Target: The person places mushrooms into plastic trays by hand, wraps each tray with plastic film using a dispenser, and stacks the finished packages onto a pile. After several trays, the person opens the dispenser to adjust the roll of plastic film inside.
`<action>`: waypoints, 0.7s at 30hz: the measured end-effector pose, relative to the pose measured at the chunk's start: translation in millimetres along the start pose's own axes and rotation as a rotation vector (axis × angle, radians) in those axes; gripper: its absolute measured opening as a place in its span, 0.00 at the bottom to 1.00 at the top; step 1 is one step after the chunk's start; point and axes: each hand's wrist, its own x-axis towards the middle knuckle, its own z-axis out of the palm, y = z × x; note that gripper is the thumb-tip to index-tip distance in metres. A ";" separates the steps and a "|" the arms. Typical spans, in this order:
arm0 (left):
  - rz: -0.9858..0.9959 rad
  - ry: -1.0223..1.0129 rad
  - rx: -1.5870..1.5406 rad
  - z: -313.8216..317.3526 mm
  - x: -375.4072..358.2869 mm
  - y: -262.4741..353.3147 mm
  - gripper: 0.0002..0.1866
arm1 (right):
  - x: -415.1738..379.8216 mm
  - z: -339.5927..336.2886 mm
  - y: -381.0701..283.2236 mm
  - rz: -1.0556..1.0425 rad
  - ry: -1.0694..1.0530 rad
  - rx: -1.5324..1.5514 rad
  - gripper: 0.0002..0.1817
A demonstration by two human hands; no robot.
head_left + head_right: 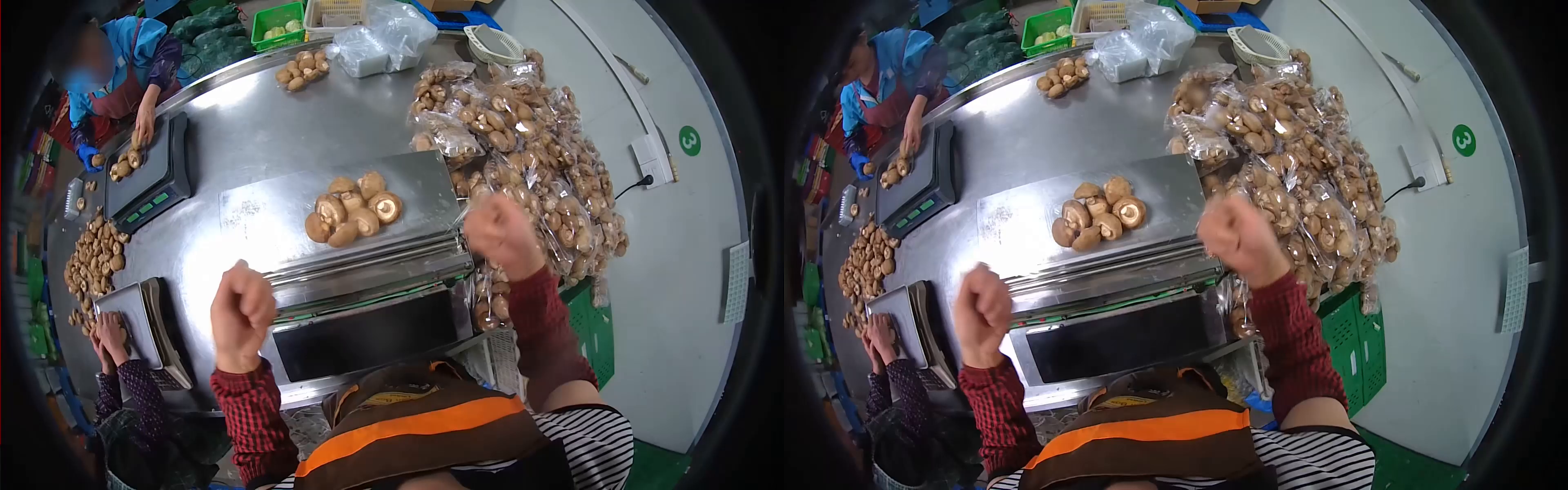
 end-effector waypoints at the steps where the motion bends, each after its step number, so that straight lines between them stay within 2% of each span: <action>1: 0.179 -0.120 -0.007 7.3 13.1 15.3 0.18 | 18.2 13.5 -22.1 -0.138 -0.140 0.117 0.18; 3: 0.462 0.212 0.124 34.3 51.1 21.6 0.20 | 61.8 37.2 -39.0 -0.346 0.259 -0.025 0.18; 5: 0.585 -0.041 0.587 -1.5 117.5 13.1 0.24 | 127.4 6.2 -36.0 -0.399 0.134 -0.313 0.18; 7: 0.492 0.152 1.173 -35.8 159.0 -12.1 0.26 | 166.6 -23.8 -11.2 -0.257 0.271 -0.426 0.20; 8: 0.270 0.185 1.275 -32.8 161.5 -17.1 0.26 | 175.5 -40.6 -1.5 -0.257 0.262 -0.433 0.20; 9: 0.035 0.219 1.363 -32.1 159.5 -24.7 0.26 | 180.2 -56.2 11.4 -0.163 0.245 -0.548 0.20; 11: 0.408 -0.180 1.789 -62.6 154.9 -43.2 0.29 | 179.0 -63.6 20.5 -0.039 0.229 -0.662 0.20; 12: 0.357 -0.211 1.755 -64.3 145.1 -43.9 0.39 | 171.6 -56.1 14.1 0.056 0.218 -0.702 0.20; 13: 0.337 -0.207 1.752 -61.5 137.3 -41.7 0.39 | 164.3 -52.1 14.8 0.149 0.212 -0.732 0.20; 15: 0.367 -0.344 1.722 -46.8 131.4 -33.8 0.50 | 164.7 -51.2 16.3 0.171 0.220 -0.823 0.20; 16: 0.389 -0.320 1.661 -38.3 129.9 -30.9 0.56 | 165.8 -46.9 12.2 0.247 0.220 -0.885 0.21; 17: 0.405 -0.318 1.666 -32.4 128.9 -28.0 0.56 | 167.0 -43.1 7.3 0.322 0.221 -0.947 0.22; 18: 0.255 -0.299 1.645 -27.4 126.1 -25.9 0.55 | 170.2 -42.2 1.3 0.372 0.100 -1.063 0.28; 19: 0.109 -0.279 1.618 -24.1 122.9 -23.8 0.54 | 170.1 -40.6 -3.5 0.360 0.097 -1.071 0.28; 21: 0.209 -0.283 1.602 -26.0 119.7 -24.0 0.53 | 171.1 -35.0 -15.2 0.691 -0.011 -1.408 0.35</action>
